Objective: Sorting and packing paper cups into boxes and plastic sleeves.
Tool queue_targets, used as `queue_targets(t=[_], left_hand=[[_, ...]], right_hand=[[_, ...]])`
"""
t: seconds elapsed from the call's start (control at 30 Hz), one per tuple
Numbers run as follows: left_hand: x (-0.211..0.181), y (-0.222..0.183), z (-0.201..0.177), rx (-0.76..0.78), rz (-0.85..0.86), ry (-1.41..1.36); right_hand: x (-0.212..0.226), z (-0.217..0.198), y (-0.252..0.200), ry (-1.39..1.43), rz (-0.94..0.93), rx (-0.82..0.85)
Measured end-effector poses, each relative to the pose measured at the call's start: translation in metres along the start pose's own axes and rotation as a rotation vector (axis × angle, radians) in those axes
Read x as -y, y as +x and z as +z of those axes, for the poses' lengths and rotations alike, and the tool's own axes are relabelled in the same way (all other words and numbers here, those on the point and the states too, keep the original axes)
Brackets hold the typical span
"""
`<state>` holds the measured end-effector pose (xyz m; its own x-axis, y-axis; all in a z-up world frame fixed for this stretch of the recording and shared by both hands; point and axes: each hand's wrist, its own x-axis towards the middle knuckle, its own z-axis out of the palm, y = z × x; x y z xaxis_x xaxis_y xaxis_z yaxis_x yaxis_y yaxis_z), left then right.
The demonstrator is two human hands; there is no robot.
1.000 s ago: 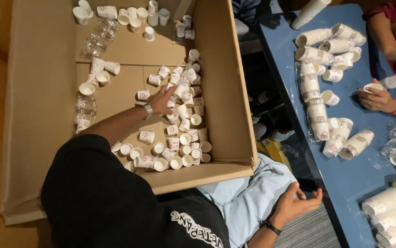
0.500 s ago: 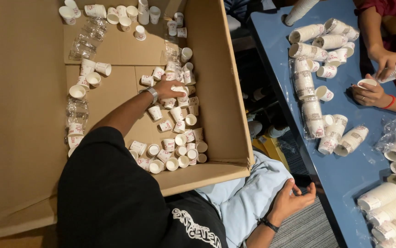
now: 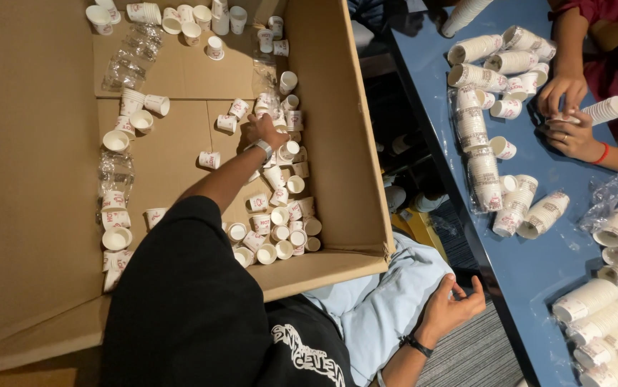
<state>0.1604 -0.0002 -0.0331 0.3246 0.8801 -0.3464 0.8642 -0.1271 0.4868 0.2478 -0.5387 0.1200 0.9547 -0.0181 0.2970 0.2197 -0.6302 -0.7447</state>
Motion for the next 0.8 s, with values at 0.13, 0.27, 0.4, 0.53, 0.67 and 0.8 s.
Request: queue_targets(t=[0.13,0.27,0.4,0.53,0.67,0.8], left_hand=[[0.023,0.009,-0.010,0.021,0.058,-0.063],[0.058,0.030,-0.003,0.149,0.147,-0.254],[0.051,0.013,-0.038,0.449,0.071,-0.664],[0.046,0.000,-0.090,0.656,0.062,-0.699],[0.042,-0.022,-0.109,0.663,0.090,-0.495],[0.019,-0.046,-0.131,0.681,0.202,-0.333]], right_hand=[[0.000,-0.001,0.001,-0.015,0.008,-0.004],[-0.003,-0.001,0.000,-0.004,0.011,0.003],[-0.004,-0.002,0.001,-0.004,-0.003,-0.011],[0.001,-0.003,0.003,-0.001,0.016,-0.013],[0.002,-0.003,-0.002,0.017,0.011,0.001],[-0.005,-0.004,0.000,0.025,-0.023,-0.009]])
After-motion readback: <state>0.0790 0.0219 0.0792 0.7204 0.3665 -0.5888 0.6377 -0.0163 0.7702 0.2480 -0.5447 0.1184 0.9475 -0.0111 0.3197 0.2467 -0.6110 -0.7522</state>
